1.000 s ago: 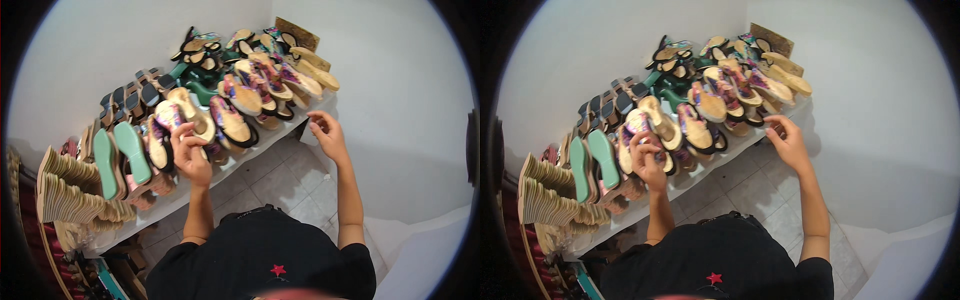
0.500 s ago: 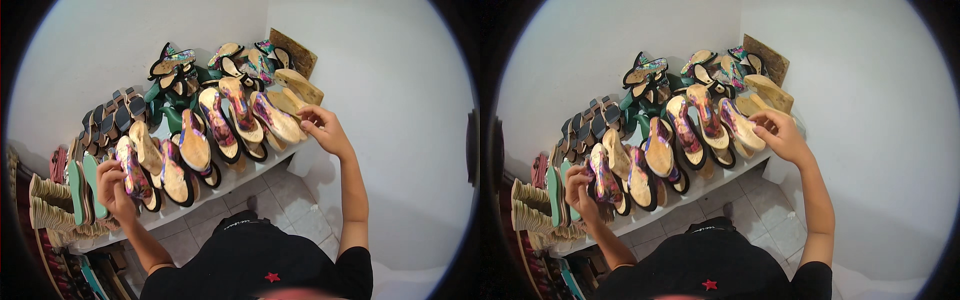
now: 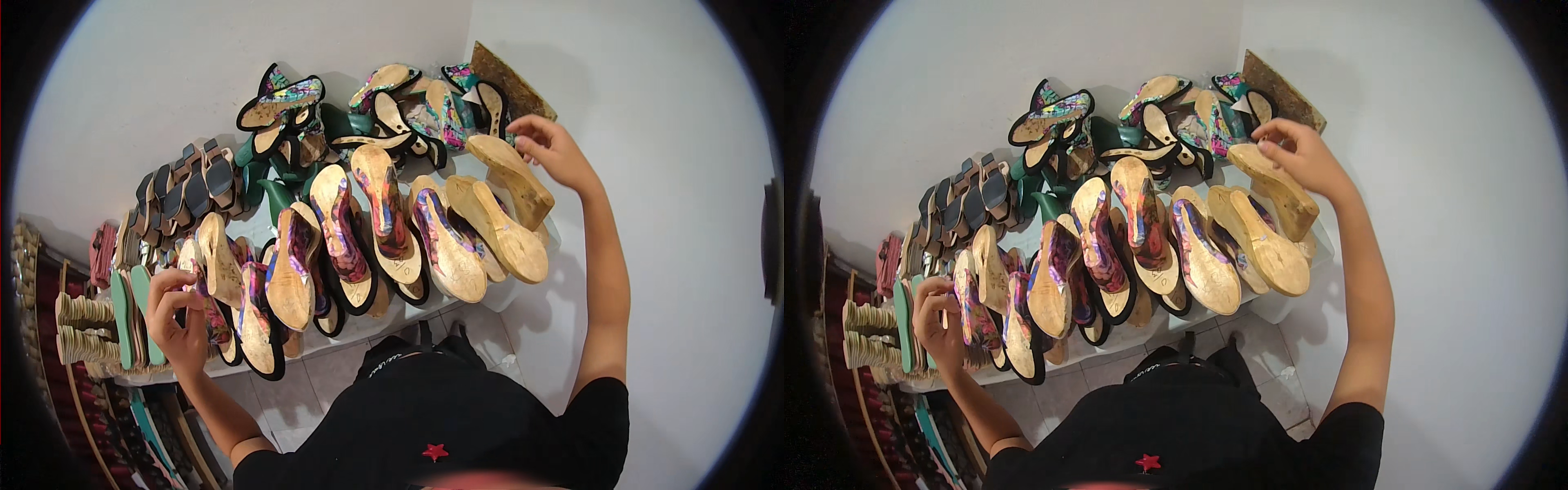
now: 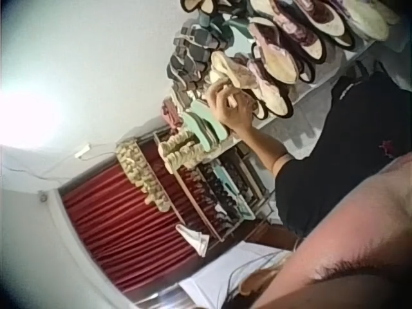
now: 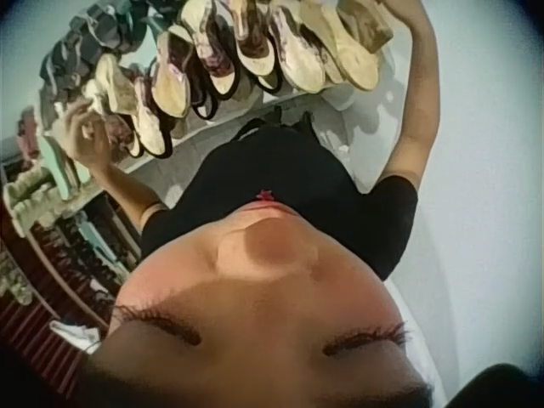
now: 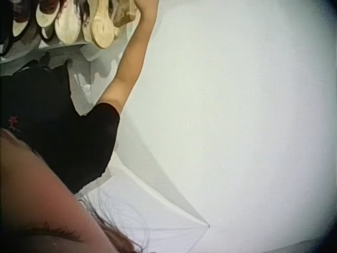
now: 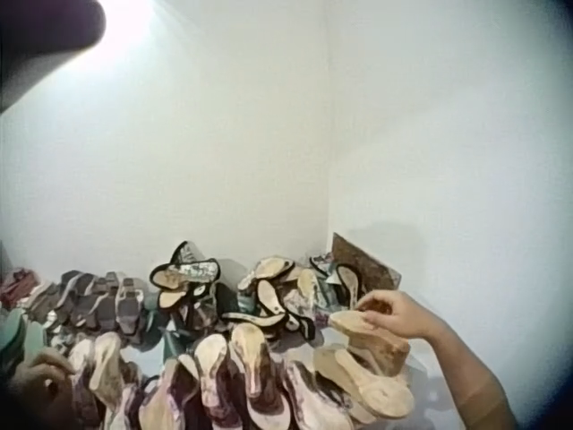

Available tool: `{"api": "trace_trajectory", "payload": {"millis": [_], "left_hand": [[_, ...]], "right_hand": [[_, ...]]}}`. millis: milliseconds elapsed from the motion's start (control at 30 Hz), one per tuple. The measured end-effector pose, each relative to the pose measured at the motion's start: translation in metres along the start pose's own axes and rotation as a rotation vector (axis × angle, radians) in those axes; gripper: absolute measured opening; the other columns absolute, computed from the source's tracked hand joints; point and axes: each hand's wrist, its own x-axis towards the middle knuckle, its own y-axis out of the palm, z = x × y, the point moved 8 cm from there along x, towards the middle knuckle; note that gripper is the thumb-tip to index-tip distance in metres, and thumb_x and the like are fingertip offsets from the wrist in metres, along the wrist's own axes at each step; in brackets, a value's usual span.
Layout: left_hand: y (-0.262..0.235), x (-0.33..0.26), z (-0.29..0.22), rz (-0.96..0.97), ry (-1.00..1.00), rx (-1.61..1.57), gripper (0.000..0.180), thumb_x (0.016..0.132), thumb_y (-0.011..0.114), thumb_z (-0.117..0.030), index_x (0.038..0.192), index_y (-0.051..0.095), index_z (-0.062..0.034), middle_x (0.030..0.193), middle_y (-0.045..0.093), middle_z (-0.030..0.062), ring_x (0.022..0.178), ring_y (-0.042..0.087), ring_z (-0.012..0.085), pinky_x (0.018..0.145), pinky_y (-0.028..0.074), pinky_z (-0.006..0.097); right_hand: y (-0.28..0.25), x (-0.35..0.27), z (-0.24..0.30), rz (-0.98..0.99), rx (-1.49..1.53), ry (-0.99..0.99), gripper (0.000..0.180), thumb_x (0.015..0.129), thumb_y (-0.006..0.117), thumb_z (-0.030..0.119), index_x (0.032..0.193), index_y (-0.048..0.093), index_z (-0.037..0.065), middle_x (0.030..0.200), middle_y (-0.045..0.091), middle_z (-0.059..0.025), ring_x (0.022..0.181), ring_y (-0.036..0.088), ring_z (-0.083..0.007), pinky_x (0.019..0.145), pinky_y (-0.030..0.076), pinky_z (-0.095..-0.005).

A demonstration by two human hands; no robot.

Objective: The person is organizing shoe insoles and wooden lasts at a manufacturing station.

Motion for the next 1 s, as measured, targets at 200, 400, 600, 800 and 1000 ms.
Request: {"api": "trace_trajectory", "payload": {"millis": [200, 400, 600, 800, 1000], "left_hand": [[0.040, 0.019, -0.045, 0.109, 0.033, 0.068, 0.014, 0.054, 0.047, 0.011, 0.063, 0.043, 0.0002, 0.081, 0.054, 0.0132, 0.076, 0.052, 0.0237, 0.070, 0.041, 0.030], [0.122, 0.055, -0.103, 0.149, 0.010, 0.063, 0.017, 0.057, 0.056, 0.009, 0.065, 0.045, -0.0015, 0.081, 0.055, 0.0111, 0.074, 0.053, 0.0230, 0.069, 0.042, 0.030], [0.224, 0.101, -0.131, 0.302, 0.040, 0.006, 0.019, 0.050, 0.073, -0.001, 0.063, 0.059, -0.0036, 0.080, 0.058, 0.0038, 0.074, 0.055, 0.0184, 0.063, 0.044, 0.029], [0.256, 0.121, -0.110, 0.323, -0.129, -0.055, 0.014, 0.059, 0.070, 0.002, 0.071, 0.064, -0.0002, 0.080, 0.059, 0.0046, 0.073, 0.057, 0.0154, 0.064, 0.045, 0.027], [0.282, 0.112, -0.068, 0.375, -0.224, -0.098, 0.010, 0.067, 0.066, 0.002, 0.076, 0.064, 0.0020, 0.080, 0.059, 0.0051, 0.075, 0.057, 0.0152, 0.068, 0.045, 0.026]], "right_hand": [[-0.020, 0.049, -0.034, 0.115, -0.015, 0.019, 0.021, 0.081, 0.057, 0.018, 0.097, 0.057, 0.003, 0.077, 0.056, -0.0027, 0.062, 0.051, -0.0077, 0.060, 0.043, -0.0229], [-0.048, 0.088, -0.084, 0.265, 0.010, -0.024, 0.023, 0.084, 0.054, 0.020, 0.101, 0.056, 0.005, 0.078, 0.054, 0.0003, 0.062, 0.049, -0.0061, 0.054, 0.042, -0.0206], [-0.059, 0.128, -0.132, 0.290, 0.057, -0.055, 0.027, 0.083, 0.054, 0.024, 0.103, 0.057, 0.006, 0.079, 0.057, -0.0013, 0.062, 0.052, -0.0077, 0.054, 0.043, -0.0221], [-0.034, 0.163, -0.170, 0.408, 0.092, -0.011, 0.030, 0.084, 0.054, 0.031, 0.101, 0.056, 0.006, 0.082, 0.059, -0.0032, 0.064, 0.055, -0.0101, 0.053, 0.044, -0.0240], [-0.006, 0.183, -0.208, 0.346, 0.080, 0.038, 0.030, 0.082, 0.057, 0.029, 0.099, 0.056, 0.005, 0.080, 0.058, -0.0030, 0.064, 0.054, -0.0107, 0.051, 0.044, -0.0247]]}}
